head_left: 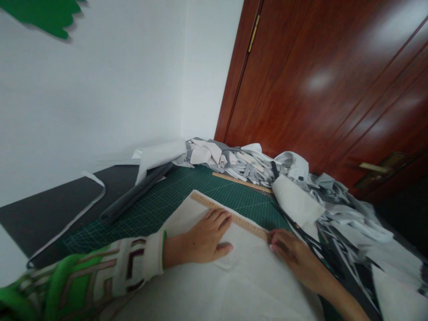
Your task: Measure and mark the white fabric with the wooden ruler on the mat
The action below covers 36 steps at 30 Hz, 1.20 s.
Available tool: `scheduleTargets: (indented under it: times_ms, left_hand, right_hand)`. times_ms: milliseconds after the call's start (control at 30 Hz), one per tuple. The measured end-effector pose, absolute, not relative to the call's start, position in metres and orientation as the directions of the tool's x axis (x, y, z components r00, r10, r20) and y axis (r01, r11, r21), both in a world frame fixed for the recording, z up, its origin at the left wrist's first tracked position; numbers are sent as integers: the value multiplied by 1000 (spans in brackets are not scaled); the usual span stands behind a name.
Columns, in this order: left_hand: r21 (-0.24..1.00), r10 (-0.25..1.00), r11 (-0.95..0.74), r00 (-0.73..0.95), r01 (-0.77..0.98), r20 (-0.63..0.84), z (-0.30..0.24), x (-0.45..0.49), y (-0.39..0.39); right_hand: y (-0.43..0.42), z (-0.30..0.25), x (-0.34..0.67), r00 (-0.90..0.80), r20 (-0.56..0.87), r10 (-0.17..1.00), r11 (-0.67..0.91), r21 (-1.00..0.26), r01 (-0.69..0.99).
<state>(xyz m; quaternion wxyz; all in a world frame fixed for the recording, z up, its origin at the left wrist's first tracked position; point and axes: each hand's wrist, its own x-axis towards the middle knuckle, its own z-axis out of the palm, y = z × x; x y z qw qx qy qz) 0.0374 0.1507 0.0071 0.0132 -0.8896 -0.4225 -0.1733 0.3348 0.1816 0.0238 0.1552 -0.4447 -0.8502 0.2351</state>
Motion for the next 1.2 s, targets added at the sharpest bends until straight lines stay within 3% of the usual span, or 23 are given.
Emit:
scheduleTargets:
  times_ms: [833, 1200]
  left_hand:
    - [25, 855, -485, 468, 874, 221, 6, 43, 140]
    - [45, 904, -400, 385, 916, 187, 7, 44, 137]
  right_hand:
    - [183, 14, 337, -538, 70, 840, 477, -569, 670]
    - [184, 11, 332, -506, 124, 853, 482, -557, 676]
